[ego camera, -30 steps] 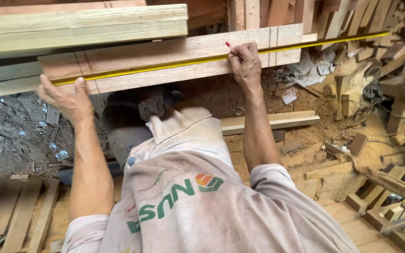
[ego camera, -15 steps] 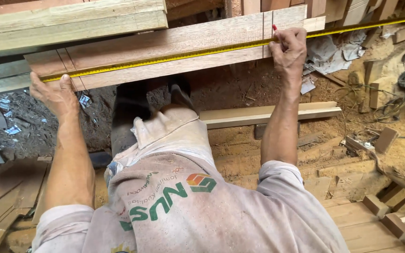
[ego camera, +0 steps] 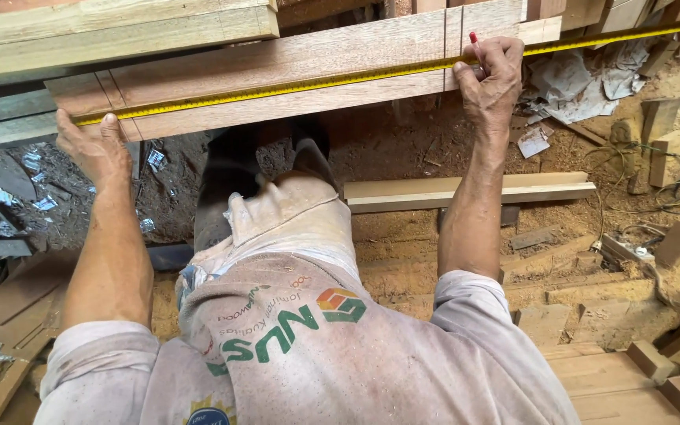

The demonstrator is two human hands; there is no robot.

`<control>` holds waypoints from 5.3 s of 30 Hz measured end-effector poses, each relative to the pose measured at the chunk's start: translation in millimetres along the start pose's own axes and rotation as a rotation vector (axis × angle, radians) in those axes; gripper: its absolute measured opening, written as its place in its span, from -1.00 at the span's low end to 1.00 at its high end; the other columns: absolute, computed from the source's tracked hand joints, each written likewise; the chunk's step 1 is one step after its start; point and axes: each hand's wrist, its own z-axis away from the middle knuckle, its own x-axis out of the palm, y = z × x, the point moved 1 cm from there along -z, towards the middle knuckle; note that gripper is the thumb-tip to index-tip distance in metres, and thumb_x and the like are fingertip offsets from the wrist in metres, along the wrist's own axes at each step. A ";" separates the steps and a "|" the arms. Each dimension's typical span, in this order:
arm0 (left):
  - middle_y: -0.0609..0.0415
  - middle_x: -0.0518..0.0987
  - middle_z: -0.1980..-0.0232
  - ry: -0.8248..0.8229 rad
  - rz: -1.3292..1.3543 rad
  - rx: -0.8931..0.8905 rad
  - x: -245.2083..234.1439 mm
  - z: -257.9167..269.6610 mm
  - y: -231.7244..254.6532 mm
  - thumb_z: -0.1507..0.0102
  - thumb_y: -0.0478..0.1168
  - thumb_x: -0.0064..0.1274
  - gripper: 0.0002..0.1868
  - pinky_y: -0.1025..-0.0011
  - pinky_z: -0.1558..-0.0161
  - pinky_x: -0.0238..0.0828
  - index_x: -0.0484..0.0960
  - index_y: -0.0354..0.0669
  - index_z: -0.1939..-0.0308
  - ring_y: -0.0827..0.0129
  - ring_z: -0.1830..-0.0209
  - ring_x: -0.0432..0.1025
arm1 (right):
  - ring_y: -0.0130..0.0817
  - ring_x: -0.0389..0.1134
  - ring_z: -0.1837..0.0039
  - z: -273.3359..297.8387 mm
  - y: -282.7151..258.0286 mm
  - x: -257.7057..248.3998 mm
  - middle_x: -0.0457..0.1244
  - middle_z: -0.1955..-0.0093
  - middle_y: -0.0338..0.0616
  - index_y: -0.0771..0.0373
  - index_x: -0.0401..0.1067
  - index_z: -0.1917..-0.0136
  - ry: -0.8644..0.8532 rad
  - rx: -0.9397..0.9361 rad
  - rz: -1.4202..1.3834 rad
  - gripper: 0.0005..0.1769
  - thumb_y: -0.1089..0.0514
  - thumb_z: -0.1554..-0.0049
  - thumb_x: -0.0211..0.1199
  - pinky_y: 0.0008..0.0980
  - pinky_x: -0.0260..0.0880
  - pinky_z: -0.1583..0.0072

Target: Measuring wooden planks with a tape measure, marking them with a pencil, and recording the dimensions on a piece of paper.

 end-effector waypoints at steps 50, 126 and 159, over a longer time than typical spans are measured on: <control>-0.56 -0.29 -0.59 0.035 0.032 0.052 6.5 -5.6 -8.5 -0.53 0.32 0.32 -0.10 -0.53 -0.41 0.05 -0.02 0.25 -0.64 -0.59 -0.60 -0.13 | -0.50 0.24 0.09 -6.3 -1.1 -0.3 0.11 -0.08 -0.19 0.16 0.48 0.05 -0.039 -0.016 0.103 -0.82 0.11 -0.13 0.43 -0.41 0.60 0.05; -0.52 0.46 -0.36 -0.518 0.212 -0.333 47.3 191.6 -469.5 -0.38 0.45 -0.06 -0.02 -0.18 -0.44 0.12 0.48 -0.49 -0.38 -0.31 -0.45 0.28 | 0.07 0.38 -0.33 220.6 -184.8 317.7 0.39 -0.19 0.14 0.18 0.53 -0.18 -1.176 0.208 0.596 -0.46 -0.22 -0.21 0.02 0.03 0.40 -0.31; -0.26 0.57 -0.29 -0.081 0.643 -0.619 -232.2 -115.7 -542.6 -0.41 0.18 0.02 -0.33 -0.07 -0.31 0.33 0.44 -0.15 -0.46 -0.11 -0.37 0.42 | -0.46 0.30 0.31 221.4 -628.9 705.6 0.25 0.39 -0.17 0.20 0.52 -0.07 -0.826 0.044 -0.423 -0.53 -0.17 -0.43 -0.04 -0.56 0.33 0.25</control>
